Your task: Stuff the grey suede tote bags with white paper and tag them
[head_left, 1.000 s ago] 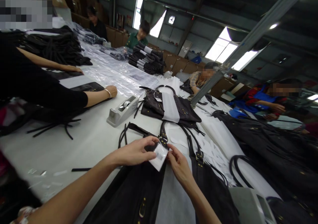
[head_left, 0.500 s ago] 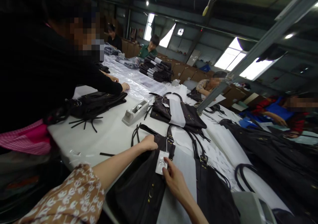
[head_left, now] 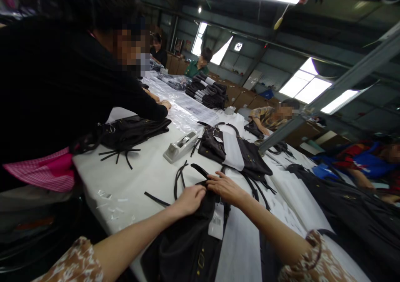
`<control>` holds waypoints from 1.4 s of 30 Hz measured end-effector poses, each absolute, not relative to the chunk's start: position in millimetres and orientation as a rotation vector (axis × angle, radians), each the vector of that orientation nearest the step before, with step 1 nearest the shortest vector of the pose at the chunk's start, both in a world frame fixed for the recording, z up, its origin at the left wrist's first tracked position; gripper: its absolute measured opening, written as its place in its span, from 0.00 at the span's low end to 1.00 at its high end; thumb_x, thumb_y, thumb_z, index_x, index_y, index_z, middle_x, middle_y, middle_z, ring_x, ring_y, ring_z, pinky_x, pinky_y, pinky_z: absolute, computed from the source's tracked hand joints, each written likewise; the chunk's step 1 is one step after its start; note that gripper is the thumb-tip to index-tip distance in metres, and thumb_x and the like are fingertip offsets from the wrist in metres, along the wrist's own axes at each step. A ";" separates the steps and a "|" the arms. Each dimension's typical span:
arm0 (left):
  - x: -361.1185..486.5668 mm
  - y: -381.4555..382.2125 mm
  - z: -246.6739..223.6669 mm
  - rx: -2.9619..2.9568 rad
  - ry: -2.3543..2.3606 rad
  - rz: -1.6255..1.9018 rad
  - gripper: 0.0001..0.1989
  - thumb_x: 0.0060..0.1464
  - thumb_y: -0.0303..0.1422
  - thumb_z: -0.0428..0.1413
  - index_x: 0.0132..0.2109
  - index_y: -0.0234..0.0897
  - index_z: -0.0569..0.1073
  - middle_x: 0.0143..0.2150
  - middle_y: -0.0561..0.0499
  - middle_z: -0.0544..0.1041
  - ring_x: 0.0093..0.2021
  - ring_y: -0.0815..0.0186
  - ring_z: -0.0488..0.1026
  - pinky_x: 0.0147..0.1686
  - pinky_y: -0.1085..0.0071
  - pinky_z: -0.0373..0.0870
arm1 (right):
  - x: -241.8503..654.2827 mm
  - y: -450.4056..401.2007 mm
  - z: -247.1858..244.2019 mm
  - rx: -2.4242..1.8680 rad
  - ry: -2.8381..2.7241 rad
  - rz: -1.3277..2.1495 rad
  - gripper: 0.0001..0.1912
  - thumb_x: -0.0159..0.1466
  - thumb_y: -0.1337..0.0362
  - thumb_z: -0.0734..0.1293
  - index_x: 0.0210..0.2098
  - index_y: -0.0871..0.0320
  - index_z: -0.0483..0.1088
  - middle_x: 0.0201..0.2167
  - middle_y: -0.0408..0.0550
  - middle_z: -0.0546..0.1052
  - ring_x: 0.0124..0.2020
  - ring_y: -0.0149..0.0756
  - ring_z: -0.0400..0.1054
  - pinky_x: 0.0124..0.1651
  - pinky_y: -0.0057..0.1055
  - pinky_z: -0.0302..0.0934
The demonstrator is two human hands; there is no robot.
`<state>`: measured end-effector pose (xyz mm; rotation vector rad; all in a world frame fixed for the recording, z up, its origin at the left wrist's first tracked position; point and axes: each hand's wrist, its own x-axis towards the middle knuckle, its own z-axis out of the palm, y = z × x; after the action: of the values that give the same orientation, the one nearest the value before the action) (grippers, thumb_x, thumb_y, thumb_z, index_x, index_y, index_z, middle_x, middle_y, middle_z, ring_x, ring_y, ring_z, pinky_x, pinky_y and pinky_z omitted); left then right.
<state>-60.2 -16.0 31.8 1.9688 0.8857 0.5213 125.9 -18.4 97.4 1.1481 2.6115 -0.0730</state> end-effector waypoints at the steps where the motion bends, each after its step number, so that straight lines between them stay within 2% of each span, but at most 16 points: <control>1: -59.4 -1.1 29.4 1.937 0.977 0.525 0.19 0.61 0.33 0.40 0.51 0.35 0.71 0.51 0.43 0.73 0.53 0.60 0.68 0.54 0.67 0.61 | 127.2 -16.8 98.1 1.141 2.618 -0.076 0.10 0.63 0.74 0.61 0.39 0.56 0.71 0.43 0.50 0.76 0.58 0.41 0.59 0.60 0.44 0.47; 4: -50.0 39.1 21.5 1.896 1.100 0.409 0.17 0.56 0.33 0.49 0.49 0.31 0.71 0.49 0.37 0.74 0.53 0.54 0.69 0.51 0.64 0.62 | 130.9 -14.1 104.4 1.126 2.638 -0.105 0.11 0.64 0.73 0.59 0.40 0.55 0.70 0.42 0.50 0.76 0.58 0.39 0.60 0.59 0.43 0.47; 7: -35.2 56.4 15.1 1.887 1.059 0.229 0.16 0.39 0.35 0.63 0.38 0.32 0.75 0.39 0.39 0.78 0.44 0.51 0.74 0.42 0.65 0.68 | 131.5 -6.1 109.4 1.130 2.624 -0.167 0.10 0.64 0.73 0.59 0.39 0.55 0.70 0.41 0.49 0.76 0.57 0.39 0.61 0.59 0.41 0.47; 9: -28.7 58.0 12.2 1.882 1.029 0.184 0.18 0.31 0.32 0.66 0.34 0.33 0.75 0.37 0.41 0.78 0.42 0.51 0.74 0.39 0.67 0.69 | 129.2 3.9 106.1 1.178 2.561 -0.219 0.08 0.64 0.71 0.61 0.38 0.55 0.70 0.39 0.49 0.76 0.51 0.40 0.66 0.56 0.39 0.50; 10: -27.7 57.8 11.3 1.878 1.018 0.188 0.18 0.30 0.30 0.66 0.35 0.34 0.75 0.38 0.42 0.78 0.42 0.52 0.74 0.39 0.68 0.69 | 127.7 9.5 101.9 1.223 2.515 -0.248 0.06 0.63 0.70 0.63 0.37 0.55 0.71 0.37 0.48 0.76 0.46 0.39 0.68 0.53 0.37 0.52; 12: -32.1 57.2 10.7 1.855 0.994 0.226 0.18 0.35 0.29 0.64 0.38 0.34 0.75 0.38 0.44 0.78 0.42 0.56 0.74 0.38 0.70 0.69 | 125.1 20.0 89.3 1.317 2.445 -0.312 0.04 0.63 0.65 0.65 0.36 0.54 0.72 0.32 0.47 0.75 0.39 0.39 0.69 0.46 0.33 0.55; 15: -56.2 54.7 14.0 1.780 0.973 0.276 0.13 0.51 0.34 0.53 0.43 0.34 0.74 0.33 0.47 0.78 0.33 0.64 0.75 0.32 0.73 0.69 | 126.1 28.2 68.7 1.403 2.471 -0.417 0.08 0.64 0.59 0.63 0.37 0.55 0.72 0.30 0.48 0.74 0.37 0.38 0.67 0.39 0.30 0.56; 18: -95.3 41.9 20.6 1.726 1.001 0.333 0.18 0.60 0.36 0.42 0.46 0.33 0.72 0.34 0.47 0.78 0.30 0.67 0.75 0.29 0.73 0.69 | 133.2 27.2 56.6 1.462 2.544 -0.528 0.12 0.66 0.57 0.61 0.38 0.57 0.72 0.32 0.49 0.74 0.36 0.37 0.66 0.38 0.30 0.56; 22: -138.8 8.4 26.4 1.814 0.846 0.439 0.15 0.56 0.35 0.49 0.48 0.39 0.74 0.42 0.51 0.78 0.40 0.65 0.74 0.41 0.72 0.68 | 138.2 24.0 53.5 1.495 2.603 -0.614 0.13 0.66 0.57 0.60 0.39 0.57 0.72 0.34 0.50 0.74 0.38 0.38 0.66 0.41 0.31 0.57; 25: -150.3 -13.6 29.8 1.724 0.730 0.456 0.18 0.59 0.38 0.48 0.51 0.38 0.73 0.48 0.50 0.77 0.46 0.64 0.73 0.47 0.71 0.65 | 132.9 22.7 57.9 1.467 2.586 -0.565 0.14 0.66 0.55 0.59 0.38 0.56 0.73 0.33 0.50 0.75 0.38 0.39 0.65 0.41 0.32 0.57; 28: -155.2 -29.9 38.6 1.514 0.701 0.440 0.25 0.61 0.45 0.44 0.56 0.34 0.69 0.51 0.45 0.75 0.48 0.62 0.72 0.47 0.70 0.66 | 128.0 19.1 66.6 1.401 2.565 -0.445 0.17 0.66 0.53 0.59 0.33 0.57 0.73 0.31 0.51 0.74 0.37 0.40 0.64 0.41 0.33 0.55; 31: -164.8 -51.9 48.6 1.424 0.627 0.309 0.33 0.55 0.48 0.52 0.63 0.36 0.61 0.53 0.43 0.74 0.48 0.60 0.73 0.44 0.70 0.68 | 129.8 15.9 72.3 1.342 2.558 -0.360 0.20 0.67 0.51 0.57 0.29 0.57 0.71 0.31 0.51 0.73 0.37 0.40 0.64 0.41 0.34 0.54; 33: -171.3 -71.1 50.4 1.462 0.690 0.268 0.37 0.49 0.45 0.59 0.64 0.41 0.59 0.51 0.45 0.75 0.46 0.58 0.74 0.44 0.68 0.69 | 132.5 16.6 69.9 1.341 2.552 -0.348 0.21 0.68 0.51 0.56 0.29 0.57 0.71 0.31 0.51 0.73 0.38 0.40 0.64 0.41 0.33 0.54; 34: -173.4 -80.7 49.1 1.498 0.765 0.279 0.36 0.48 0.42 0.60 0.63 0.42 0.60 0.51 0.46 0.75 0.47 0.57 0.73 0.45 0.67 0.68 | 133.3 17.7 66.4 1.353 2.550 -0.345 0.22 0.69 0.51 0.55 0.29 0.57 0.70 0.32 0.51 0.72 0.38 0.40 0.63 0.41 0.33 0.54; 37: -173.4 -103.9 36.9 1.514 1.025 0.372 0.28 0.53 0.36 0.55 0.61 0.43 0.63 0.51 0.46 0.75 0.50 0.56 0.72 0.52 0.62 0.65 | 130.9 20.1 48.7 1.415 2.541 -0.293 0.21 0.69 0.51 0.54 0.32 0.58 0.70 0.32 0.51 0.72 0.37 0.39 0.62 0.41 0.33 0.54; 42: -165.8 -123.9 8.4 1.485 1.133 0.664 0.29 0.57 0.27 0.46 0.65 0.41 0.53 0.55 0.46 0.72 0.53 0.63 0.70 0.55 0.62 0.65 | 117.2 7.4 11.9 1.726 2.503 -0.054 0.20 0.67 0.48 0.57 0.42 0.57 0.69 0.39 0.51 0.71 0.41 0.42 0.62 0.44 0.36 0.55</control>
<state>-165.8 -123.9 8.4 1.4854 1.1331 0.6643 117.2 7.4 11.9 1.7255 2.5028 -0.0536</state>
